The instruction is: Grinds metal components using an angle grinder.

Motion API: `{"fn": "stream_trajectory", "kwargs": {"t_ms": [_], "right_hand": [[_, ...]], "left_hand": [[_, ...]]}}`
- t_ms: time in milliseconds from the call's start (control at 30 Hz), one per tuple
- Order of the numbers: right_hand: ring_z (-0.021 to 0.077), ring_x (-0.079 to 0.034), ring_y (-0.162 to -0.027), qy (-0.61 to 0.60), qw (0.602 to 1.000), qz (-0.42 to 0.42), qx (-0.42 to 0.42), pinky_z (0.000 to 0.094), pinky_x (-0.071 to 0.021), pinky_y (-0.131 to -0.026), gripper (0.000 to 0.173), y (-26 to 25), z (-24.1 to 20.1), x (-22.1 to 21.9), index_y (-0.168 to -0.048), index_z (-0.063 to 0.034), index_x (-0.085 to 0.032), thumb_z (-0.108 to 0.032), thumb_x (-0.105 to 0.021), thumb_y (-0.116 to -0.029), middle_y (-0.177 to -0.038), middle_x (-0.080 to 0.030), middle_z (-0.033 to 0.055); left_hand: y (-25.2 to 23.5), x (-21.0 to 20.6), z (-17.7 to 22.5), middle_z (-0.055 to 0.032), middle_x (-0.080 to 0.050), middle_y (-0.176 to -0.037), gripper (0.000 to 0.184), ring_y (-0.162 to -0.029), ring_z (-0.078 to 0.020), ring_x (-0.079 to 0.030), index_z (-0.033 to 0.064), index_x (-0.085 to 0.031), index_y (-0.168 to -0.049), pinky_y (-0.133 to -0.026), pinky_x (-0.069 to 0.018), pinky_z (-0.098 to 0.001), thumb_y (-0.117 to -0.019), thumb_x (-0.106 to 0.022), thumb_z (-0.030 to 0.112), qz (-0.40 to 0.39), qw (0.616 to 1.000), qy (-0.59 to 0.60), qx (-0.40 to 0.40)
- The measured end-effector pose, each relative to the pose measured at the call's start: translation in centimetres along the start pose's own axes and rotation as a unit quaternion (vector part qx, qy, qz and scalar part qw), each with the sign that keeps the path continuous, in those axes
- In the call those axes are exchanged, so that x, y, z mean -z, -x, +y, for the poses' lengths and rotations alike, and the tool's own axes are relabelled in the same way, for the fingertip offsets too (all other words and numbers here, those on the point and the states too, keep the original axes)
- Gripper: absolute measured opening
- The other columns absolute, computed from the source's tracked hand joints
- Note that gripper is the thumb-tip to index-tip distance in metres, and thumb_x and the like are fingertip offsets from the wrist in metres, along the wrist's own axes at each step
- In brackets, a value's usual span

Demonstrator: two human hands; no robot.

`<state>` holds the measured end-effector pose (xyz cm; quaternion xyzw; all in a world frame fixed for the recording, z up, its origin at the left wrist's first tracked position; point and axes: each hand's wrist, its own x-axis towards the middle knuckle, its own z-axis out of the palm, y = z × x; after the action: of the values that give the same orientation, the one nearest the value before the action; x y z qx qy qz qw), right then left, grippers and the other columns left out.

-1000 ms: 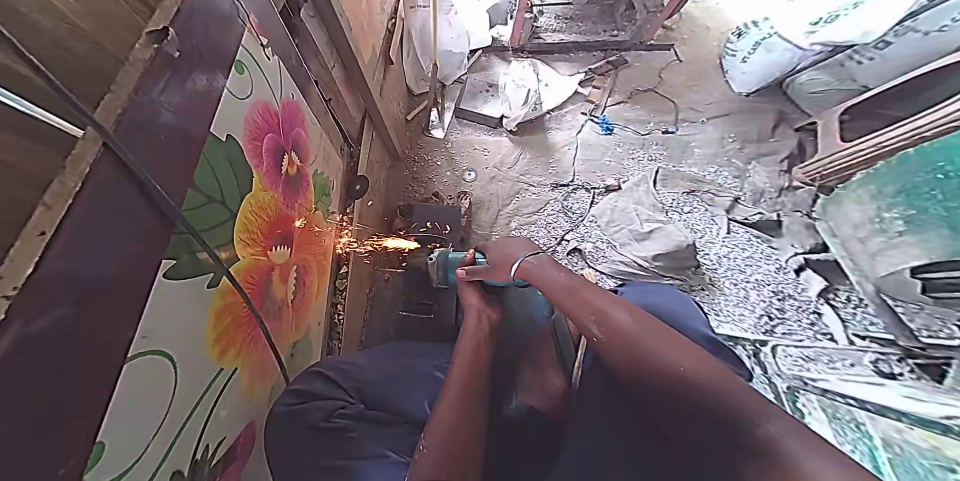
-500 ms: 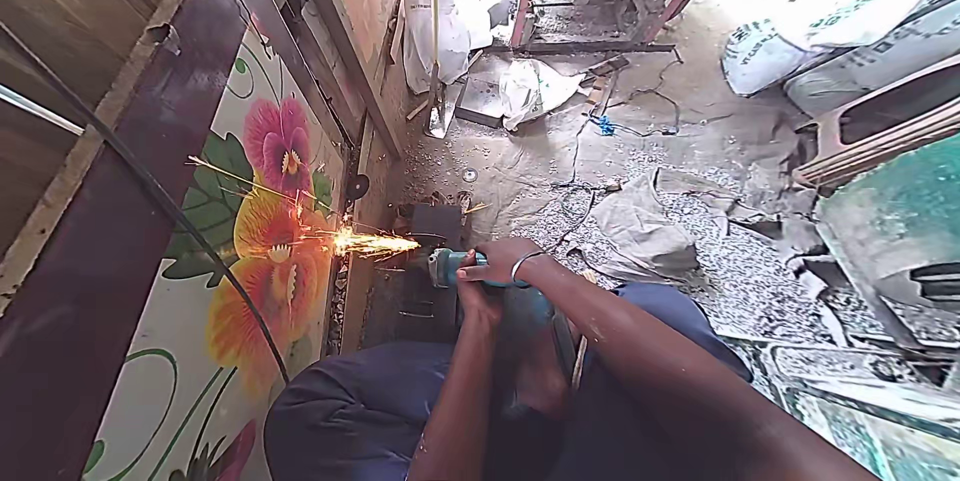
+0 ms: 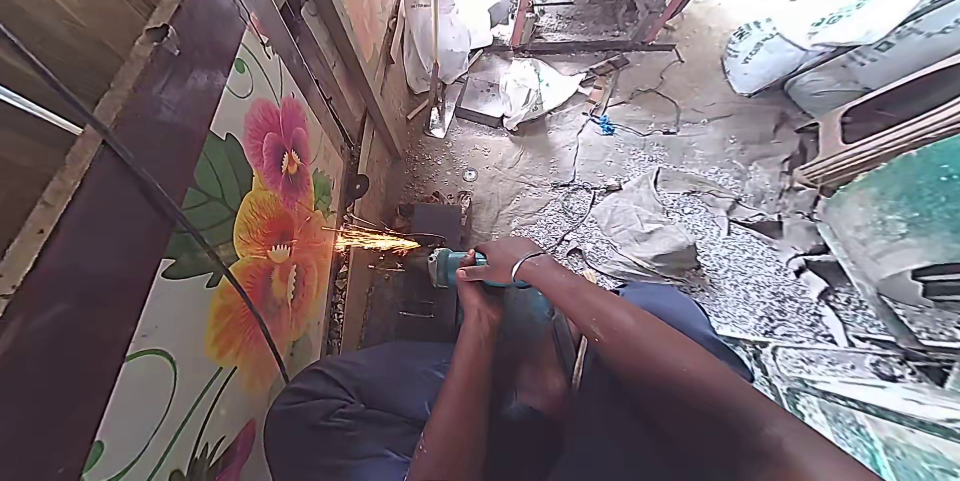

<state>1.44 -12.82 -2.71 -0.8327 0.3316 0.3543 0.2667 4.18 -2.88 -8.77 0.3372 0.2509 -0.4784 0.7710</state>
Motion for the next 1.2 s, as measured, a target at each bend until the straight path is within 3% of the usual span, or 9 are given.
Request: {"fn": "stream_trajectory", "kwargs": {"t_ms": [333, 600, 800, 1200], "right_hand": [[0.0424, -0.065, -0.118, -0.012, 1.0, -0.001, 0.005, 0.0701, -0.0488, -0.093, 0.096, -0.6, 0.0, -0.1, -0.134, -0.0161, -0.063, -0.094, -0.04, -0.0827, -0.124, -0.07, 0.0196], [0.0413, -0.065, -0.118, -0.019, 1.0, 0.004, 0.01, 0.0698, -0.0493, -0.093, 0.098, -0.8, 0.2, -0.3, -0.135, -0.0158, -0.064, -0.094, -0.04, -0.0816, -0.125, -0.069, 0.0191], [0.0414, -0.066, -0.116, -0.006, 1.0, 0.018, 0.003, 0.0689, -0.0497, -0.092, 0.098, 0.4, -0.1, -0.5, -0.133, -0.0153, -0.064, -0.095, -0.04, -0.081, -0.122, -0.07, 0.0191], [0.0412, -0.066, -0.118, -0.008, 1.0, 0.013, -0.012, 0.0691, -0.0496, -0.093, 0.097, 0.1, -0.3, -0.4, -0.134, -0.0176, -0.064, -0.095, -0.04, -0.0807, -0.125, -0.07, 0.0183]], "left_hand": [[-0.1, 0.2, 0.4, -0.008, -0.066, -0.087, 0.02, -0.08, -0.0226, -0.069, 0.0119, -0.057, -0.105, -0.071, -0.0599, -0.0445, -0.1047, -0.044, 0.028, -0.015, 1.0, -0.009, 0.013], [-0.1, 0.2, 0.4, -0.0112, -0.065, -0.098, 0.026, -0.09, -0.0248, -0.067, 0.0104, -0.055, -0.117, -0.078, -0.0582, -0.047, -0.1057, -0.044, 0.031, -0.026, 0.999, -0.033, 0.006], [0.2, 0.5, -0.1, -0.0086, -0.066, -0.088, 0.022, -0.081, -0.0222, -0.068, 0.0115, -0.056, -0.107, -0.072, -0.0592, -0.0434, -0.1043, -0.042, 0.029, -0.042, 0.999, -0.026, 0.006], [0.0, 0.7, 0.3, -0.0067, -0.065, -0.084, 0.016, -0.078, -0.021, -0.068, 0.0127, -0.056, -0.1, -0.071, -0.0592, -0.0419, -0.1033, -0.044, 0.024, -0.047, 0.999, 0.009, 0.015]]}}
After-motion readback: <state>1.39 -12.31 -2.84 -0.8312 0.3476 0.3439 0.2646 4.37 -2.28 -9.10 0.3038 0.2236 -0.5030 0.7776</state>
